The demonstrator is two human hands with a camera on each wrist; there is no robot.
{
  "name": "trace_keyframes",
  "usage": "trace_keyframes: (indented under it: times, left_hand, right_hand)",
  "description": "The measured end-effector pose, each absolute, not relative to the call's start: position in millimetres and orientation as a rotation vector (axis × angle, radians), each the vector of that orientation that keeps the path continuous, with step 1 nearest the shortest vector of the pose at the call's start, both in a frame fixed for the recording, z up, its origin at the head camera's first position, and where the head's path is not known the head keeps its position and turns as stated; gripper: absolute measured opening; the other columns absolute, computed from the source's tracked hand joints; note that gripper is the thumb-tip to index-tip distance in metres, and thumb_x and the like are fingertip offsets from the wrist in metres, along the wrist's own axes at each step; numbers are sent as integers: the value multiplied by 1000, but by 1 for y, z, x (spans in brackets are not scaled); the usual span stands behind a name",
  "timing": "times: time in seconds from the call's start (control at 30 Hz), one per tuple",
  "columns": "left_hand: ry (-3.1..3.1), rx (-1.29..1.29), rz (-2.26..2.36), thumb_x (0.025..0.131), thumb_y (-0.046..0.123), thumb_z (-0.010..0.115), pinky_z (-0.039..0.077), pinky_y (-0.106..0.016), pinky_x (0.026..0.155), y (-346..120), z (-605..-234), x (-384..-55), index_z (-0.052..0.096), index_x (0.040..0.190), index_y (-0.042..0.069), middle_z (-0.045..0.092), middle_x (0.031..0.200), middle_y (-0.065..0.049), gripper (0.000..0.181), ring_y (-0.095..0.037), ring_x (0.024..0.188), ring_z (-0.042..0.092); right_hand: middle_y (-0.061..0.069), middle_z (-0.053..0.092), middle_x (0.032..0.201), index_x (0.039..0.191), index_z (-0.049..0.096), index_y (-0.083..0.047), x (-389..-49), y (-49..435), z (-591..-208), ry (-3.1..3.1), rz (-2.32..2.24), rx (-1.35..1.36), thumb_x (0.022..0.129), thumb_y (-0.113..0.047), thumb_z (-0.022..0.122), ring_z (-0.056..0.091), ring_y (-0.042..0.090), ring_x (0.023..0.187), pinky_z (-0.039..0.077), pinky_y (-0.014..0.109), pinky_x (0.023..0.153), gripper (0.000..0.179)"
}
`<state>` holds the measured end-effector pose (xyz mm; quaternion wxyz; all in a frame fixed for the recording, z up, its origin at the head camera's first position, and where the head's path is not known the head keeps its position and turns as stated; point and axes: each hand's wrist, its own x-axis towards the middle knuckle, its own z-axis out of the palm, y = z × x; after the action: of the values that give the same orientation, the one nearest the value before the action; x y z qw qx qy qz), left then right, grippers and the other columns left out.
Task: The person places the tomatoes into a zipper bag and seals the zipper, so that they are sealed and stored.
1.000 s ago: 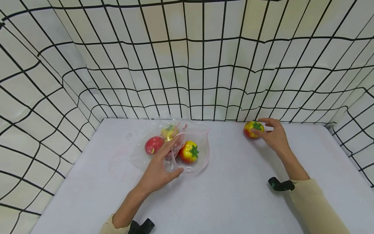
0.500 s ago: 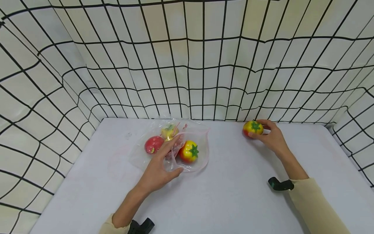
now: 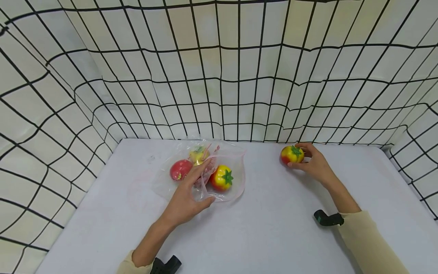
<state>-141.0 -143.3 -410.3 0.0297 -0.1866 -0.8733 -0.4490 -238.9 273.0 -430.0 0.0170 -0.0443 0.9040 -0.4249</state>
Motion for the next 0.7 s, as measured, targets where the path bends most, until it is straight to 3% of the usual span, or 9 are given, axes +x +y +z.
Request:
trace_keyframes:
  times: [0.7]
  left_hand:
    - [-2694, -573, -1382, 79, 13, 89, 47, -54, 117, -144, -411, -141, 35, 162, 35, 44, 163, 6, 101, -23, 156, 37]
  right_hand:
    - [32, 43, 155, 152, 42, -8, -234, 268, -427, 2816, -1319, -114, 93, -28, 79, 52, 51, 134, 50, 64, 111, 72]
